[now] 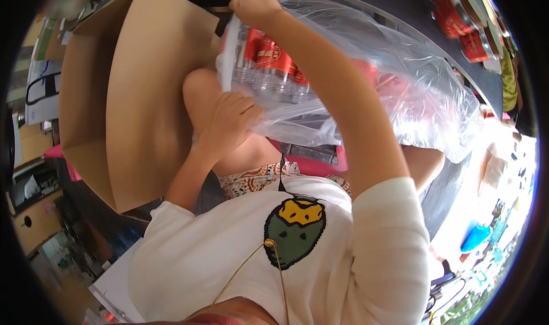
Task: The person sits on a stool and repeatedly takes clear jars with red labels from a plastic bag, picks up brown lids from a table, and screws the lids onto the jars. The person places the sealed jars on the table next to other completed jars.
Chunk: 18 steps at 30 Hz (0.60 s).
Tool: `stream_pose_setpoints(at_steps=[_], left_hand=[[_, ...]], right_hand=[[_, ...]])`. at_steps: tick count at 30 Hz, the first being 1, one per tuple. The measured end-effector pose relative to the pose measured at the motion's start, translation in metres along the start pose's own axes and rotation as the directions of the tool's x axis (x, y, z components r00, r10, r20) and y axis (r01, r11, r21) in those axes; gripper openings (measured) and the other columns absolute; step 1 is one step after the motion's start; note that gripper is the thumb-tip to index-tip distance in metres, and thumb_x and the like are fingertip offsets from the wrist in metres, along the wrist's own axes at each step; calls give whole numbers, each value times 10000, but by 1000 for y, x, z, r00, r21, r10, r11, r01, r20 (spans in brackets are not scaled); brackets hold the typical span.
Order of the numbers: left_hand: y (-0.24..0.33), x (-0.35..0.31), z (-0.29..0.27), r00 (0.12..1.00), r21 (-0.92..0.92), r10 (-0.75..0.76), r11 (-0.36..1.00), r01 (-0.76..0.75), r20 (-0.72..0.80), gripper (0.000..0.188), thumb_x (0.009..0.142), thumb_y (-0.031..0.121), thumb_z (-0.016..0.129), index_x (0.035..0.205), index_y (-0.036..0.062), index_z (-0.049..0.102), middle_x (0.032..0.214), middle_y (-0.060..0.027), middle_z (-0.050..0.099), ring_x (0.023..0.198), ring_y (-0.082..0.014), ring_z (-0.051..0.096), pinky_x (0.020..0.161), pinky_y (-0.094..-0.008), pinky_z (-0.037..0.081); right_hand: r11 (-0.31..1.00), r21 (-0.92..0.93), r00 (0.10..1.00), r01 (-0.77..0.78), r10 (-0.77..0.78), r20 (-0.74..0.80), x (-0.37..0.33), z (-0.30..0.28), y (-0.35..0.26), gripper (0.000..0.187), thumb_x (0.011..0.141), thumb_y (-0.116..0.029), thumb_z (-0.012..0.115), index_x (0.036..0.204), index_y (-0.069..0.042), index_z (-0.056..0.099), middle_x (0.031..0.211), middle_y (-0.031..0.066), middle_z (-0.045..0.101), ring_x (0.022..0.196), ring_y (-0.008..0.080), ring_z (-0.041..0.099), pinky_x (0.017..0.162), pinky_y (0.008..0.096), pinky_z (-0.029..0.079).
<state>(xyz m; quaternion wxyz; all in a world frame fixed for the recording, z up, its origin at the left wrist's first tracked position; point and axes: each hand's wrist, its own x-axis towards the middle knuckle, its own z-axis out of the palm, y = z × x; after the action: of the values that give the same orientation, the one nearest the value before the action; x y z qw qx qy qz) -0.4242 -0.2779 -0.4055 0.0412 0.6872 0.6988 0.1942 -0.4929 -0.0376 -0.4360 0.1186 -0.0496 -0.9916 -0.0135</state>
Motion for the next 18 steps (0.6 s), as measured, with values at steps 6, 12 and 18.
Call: stream_pose_setpoints(at_steps=[6, 12, 18], left_hand=[[17, 8, 9, 996, -84, -92, 992, 90, -21, 451, 663, 205, 769, 1052, 77, 580, 989, -82, 553, 918, -265, 536, 813, -407, 415], [76, 67, 46, 993, -352, -105, 933, 78, -57, 607, 694, 251, 779, 1210, 59, 523, 986, -102, 578, 911, -277, 572, 809, -402, 467], [99, 102, 60, 973, -136, -153, 982, 130, -175, 401, 759, 225, 736, 1073, 62, 547, 803, -67, 595, 768, -260, 569, 689, -391, 455]], right_hand=[[980, 193, 983, 40, -74, 171, -90, -84, 48, 699, 775, -317, 704, 1373, -132, 395, 1437, 155, 375, 1301, 368, 372, 1077, 461, 298], [880, 420, 954, 221, -284, 92, -211, -126, 75, 293, 789, -62, 623, 1081, -81, 631, 970, 86, 655, 892, 246, 617, 838, 381, 450], [995, 90, 729, -36, -35, 684, -238, -159, 82, 565, 745, 52, 539, 1259, -183, 528, 974, 101, 660, 886, 253, 630, 713, 393, 477]])
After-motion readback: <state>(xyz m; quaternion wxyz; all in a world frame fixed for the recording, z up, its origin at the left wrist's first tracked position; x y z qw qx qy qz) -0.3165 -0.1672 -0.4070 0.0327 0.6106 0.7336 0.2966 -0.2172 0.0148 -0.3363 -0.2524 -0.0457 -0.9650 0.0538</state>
